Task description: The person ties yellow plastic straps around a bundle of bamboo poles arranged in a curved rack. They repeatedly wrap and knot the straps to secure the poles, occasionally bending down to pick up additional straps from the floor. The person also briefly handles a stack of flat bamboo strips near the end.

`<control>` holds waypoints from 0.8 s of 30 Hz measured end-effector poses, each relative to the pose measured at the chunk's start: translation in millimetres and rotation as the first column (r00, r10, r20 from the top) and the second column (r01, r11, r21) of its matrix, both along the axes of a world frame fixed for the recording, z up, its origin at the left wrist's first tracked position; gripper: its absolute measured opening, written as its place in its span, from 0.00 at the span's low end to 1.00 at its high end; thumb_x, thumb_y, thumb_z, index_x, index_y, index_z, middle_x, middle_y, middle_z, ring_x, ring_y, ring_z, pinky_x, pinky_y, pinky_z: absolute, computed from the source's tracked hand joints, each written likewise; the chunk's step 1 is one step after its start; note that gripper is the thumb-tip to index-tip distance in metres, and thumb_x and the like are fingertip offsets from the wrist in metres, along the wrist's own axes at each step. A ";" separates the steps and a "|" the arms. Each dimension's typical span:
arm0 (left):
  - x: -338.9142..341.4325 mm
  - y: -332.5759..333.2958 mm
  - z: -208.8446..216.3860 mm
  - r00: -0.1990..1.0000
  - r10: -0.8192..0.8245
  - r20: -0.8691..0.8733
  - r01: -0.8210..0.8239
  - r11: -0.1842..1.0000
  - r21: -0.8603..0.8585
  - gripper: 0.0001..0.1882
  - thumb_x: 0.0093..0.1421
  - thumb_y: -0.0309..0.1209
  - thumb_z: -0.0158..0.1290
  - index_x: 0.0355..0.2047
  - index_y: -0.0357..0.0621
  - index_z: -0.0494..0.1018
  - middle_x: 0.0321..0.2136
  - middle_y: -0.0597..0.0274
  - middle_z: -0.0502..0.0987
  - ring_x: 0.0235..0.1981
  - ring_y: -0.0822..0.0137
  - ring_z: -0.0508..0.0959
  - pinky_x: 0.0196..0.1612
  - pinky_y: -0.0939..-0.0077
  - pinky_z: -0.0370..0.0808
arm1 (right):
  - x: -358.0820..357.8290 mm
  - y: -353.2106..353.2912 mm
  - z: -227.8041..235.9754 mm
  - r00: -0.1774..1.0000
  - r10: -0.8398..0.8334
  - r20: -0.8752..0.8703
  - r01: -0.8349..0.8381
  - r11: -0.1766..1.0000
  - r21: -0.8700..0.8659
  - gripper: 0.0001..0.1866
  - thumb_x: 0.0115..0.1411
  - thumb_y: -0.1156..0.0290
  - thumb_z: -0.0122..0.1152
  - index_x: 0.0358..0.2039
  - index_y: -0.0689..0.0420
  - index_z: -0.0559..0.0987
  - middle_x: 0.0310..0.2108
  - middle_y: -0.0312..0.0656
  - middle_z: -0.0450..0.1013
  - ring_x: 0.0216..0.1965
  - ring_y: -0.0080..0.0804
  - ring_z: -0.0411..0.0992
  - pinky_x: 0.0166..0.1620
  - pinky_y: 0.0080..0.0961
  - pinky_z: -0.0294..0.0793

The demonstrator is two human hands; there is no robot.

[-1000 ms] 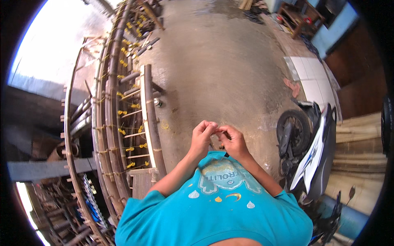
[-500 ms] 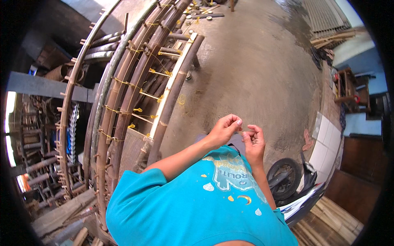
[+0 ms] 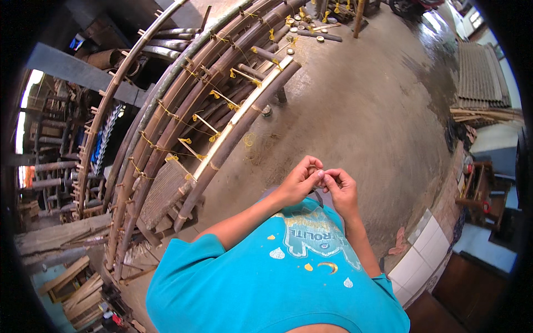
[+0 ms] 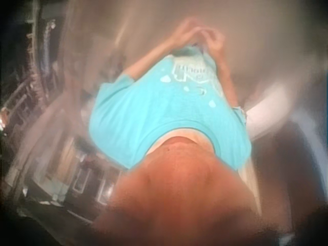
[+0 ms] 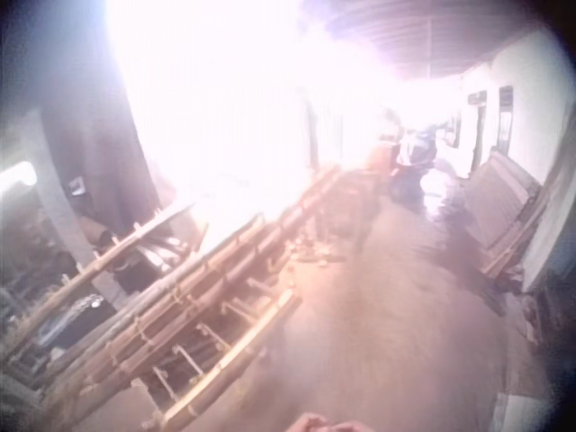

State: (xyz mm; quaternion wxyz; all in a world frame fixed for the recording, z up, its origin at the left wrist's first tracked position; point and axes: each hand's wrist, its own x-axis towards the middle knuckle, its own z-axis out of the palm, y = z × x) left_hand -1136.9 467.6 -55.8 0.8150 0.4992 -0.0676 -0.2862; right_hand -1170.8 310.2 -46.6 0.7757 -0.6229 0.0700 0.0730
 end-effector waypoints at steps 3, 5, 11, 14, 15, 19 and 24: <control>11.8 -26.3 19.5 0.999 0.039 0.027 -0.041 0.995 0.092 0.08 0.64 0.30 0.50 0.41 0.42 0.65 0.33 0.70 0.69 0.33 0.79 0.70 0.37 0.81 0.69 | 17.9 -37.6 -2.3 0.995 0.002 -0.097 0.012 0.990 0.144 0.06 0.63 0.72 0.56 0.36 0.60 0.75 0.26 0.34 0.72 0.27 0.16 0.69 0.31 0.14 0.70; 16.9 -36.0 25.0 0.996 0.037 0.082 -0.052 0.978 0.201 0.08 0.64 0.31 0.51 0.39 0.41 0.68 0.32 0.70 0.70 0.32 0.78 0.70 0.36 0.81 0.69 | 37.0 -59.9 -13.8 0.995 -0.008 -0.098 0.028 0.978 0.205 0.06 0.63 0.71 0.56 0.36 0.60 0.74 0.26 0.34 0.72 0.27 0.15 0.68 0.31 0.14 0.70; 31.5 -48.6 39.8 0.954 -0.065 0.294 -0.147 0.753 0.642 0.12 0.63 0.35 0.51 0.38 0.40 0.78 0.31 0.65 0.73 0.30 0.76 0.71 0.34 0.79 0.69 | 64.6 -73.9 1.0 1.000 -0.021 0.010 0.021 0.999 0.025 0.06 0.64 0.70 0.54 0.37 0.59 0.73 0.28 0.35 0.72 0.27 0.17 0.69 0.32 0.15 0.71; 44.9 -50.8 43.9 0.941 -0.006 0.339 -0.234 0.711 0.663 0.14 0.64 0.37 0.51 0.42 0.43 0.78 0.32 0.63 0.74 0.31 0.74 0.72 0.33 0.80 0.69 | 66.2 -61.9 1.9 0.994 -0.003 0.106 0.013 0.995 -0.094 0.06 0.64 0.70 0.54 0.37 0.60 0.73 0.28 0.36 0.73 0.28 0.18 0.70 0.33 0.17 0.73; 47.1 -50.4 41.3 0.942 0.020 0.335 -0.241 0.735 0.634 0.14 0.64 0.37 0.51 0.43 0.42 0.78 0.33 0.64 0.75 0.31 0.75 0.72 0.33 0.80 0.69 | 66.6 -57.5 2.1 0.991 0.008 0.133 0.008 0.993 -0.118 0.06 0.64 0.70 0.53 0.37 0.60 0.73 0.28 0.36 0.73 0.28 0.19 0.71 0.34 0.17 0.73; 51.5 -50.0 37.1 0.929 0.246 -0.277 -0.195 0.960 0.199 0.16 0.63 0.37 0.52 0.47 0.40 0.75 0.34 0.68 0.76 0.34 0.77 0.74 0.33 0.80 0.69 | 71.2 -41.3 16.7 0.978 0.068 0.197 -0.028 0.979 -0.200 0.05 0.64 0.74 0.53 0.38 0.61 0.72 0.31 0.38 0.73 0.31 0.19 0.72 0.37 0.17 0.74; 59.0 -33.3 30.1 0.845 0.246 -0.476 -0.280 0.960 -0.001 0.11 0.62 0.34 0.54 0.41 0.41 0.74 0.34 0.67 0.77 0.35 0.77 0.75 0.42 0.79 0.72 | 81.3 -29.5 7.9 0.961 0.100 0.258 -0.023 0.959 -0.283 0.06 0.63 0.73 0.54 0.36 0.63 0.73 0.30 0.41 0.76 0.31 0.23 0.75 0.36 0.21 0.75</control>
